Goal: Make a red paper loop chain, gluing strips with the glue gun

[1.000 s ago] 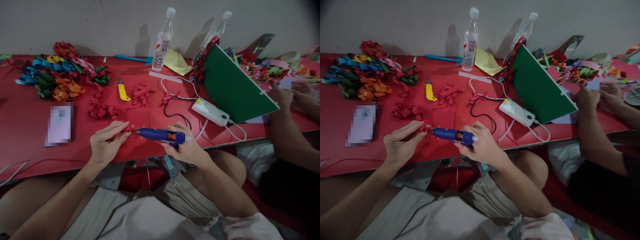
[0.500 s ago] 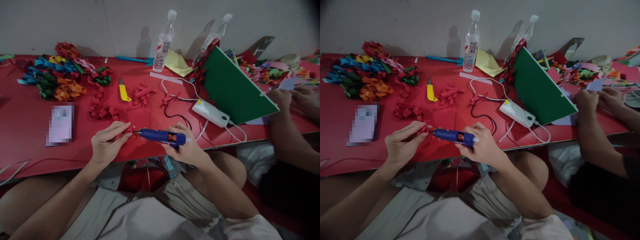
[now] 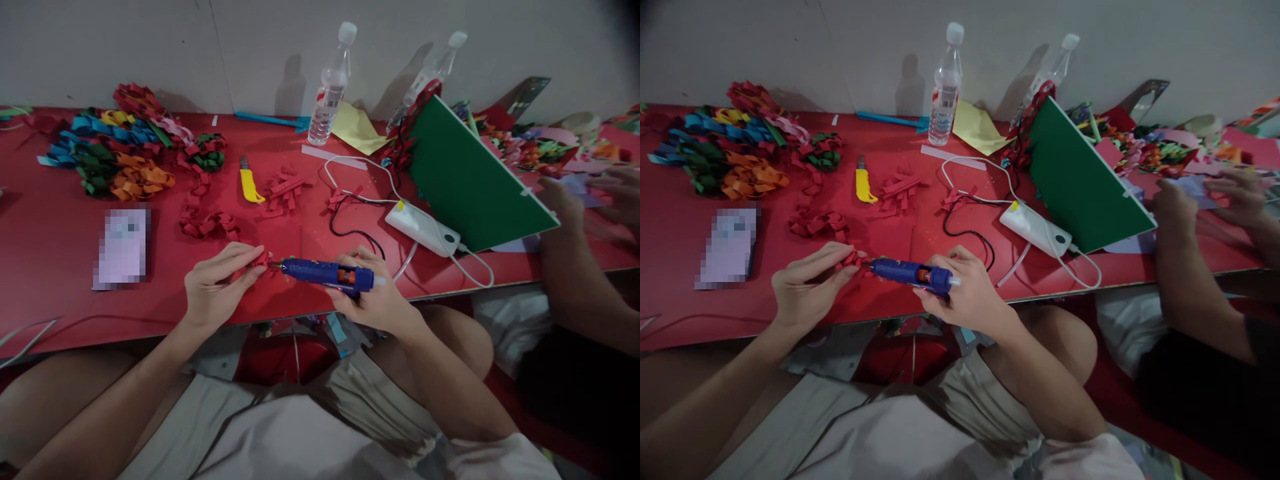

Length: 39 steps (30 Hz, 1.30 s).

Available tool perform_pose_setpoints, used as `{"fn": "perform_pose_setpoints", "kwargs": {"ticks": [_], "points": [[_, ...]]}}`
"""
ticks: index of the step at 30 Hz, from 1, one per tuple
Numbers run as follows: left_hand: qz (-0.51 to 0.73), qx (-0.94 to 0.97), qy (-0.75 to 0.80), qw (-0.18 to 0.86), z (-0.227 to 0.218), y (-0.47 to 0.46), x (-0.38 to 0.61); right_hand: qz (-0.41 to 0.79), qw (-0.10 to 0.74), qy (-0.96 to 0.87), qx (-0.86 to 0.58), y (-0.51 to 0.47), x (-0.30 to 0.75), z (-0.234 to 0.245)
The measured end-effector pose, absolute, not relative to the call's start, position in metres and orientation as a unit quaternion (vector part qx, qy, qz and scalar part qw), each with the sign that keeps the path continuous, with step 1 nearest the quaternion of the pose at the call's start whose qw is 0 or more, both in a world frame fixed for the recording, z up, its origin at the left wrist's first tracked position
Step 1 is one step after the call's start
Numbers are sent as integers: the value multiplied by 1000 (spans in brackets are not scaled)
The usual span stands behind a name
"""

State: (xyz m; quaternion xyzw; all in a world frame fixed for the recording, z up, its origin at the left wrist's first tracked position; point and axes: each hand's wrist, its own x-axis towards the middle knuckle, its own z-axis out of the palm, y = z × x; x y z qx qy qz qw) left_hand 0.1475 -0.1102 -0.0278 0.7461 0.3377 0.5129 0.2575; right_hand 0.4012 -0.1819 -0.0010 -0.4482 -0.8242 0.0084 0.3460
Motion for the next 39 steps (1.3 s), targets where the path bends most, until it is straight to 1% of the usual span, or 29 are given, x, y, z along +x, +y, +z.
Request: {"fn": "perform_pose_setpoints", "kwargs": {"ticks": [21, 27, 30, 33, 36, 39], "points": [[515, 738, 345, 268, -29, -110, 148, 6, 339, -826, -450, -182, 402, -2], [504, 741, 359, 259, -30, -110, 147, 45, 359, -819, -446, -183, 406, 0], [502, 742, 362, 255, -29, -109, 147, 84, 357, -816, -446, -183, 411, 4], [498, 736, 381, 253, -29, -109, 146, 92, 355, -815, -449, -183, 418, 9], [496, 714, 412, 273, -32, -109, 145, 70, 359, -792, -489, -182, 430, 9], [498, 690, 433, 297, -34, -108, 144, 30, 340, -745, -574, -178, 442, 2]]}}
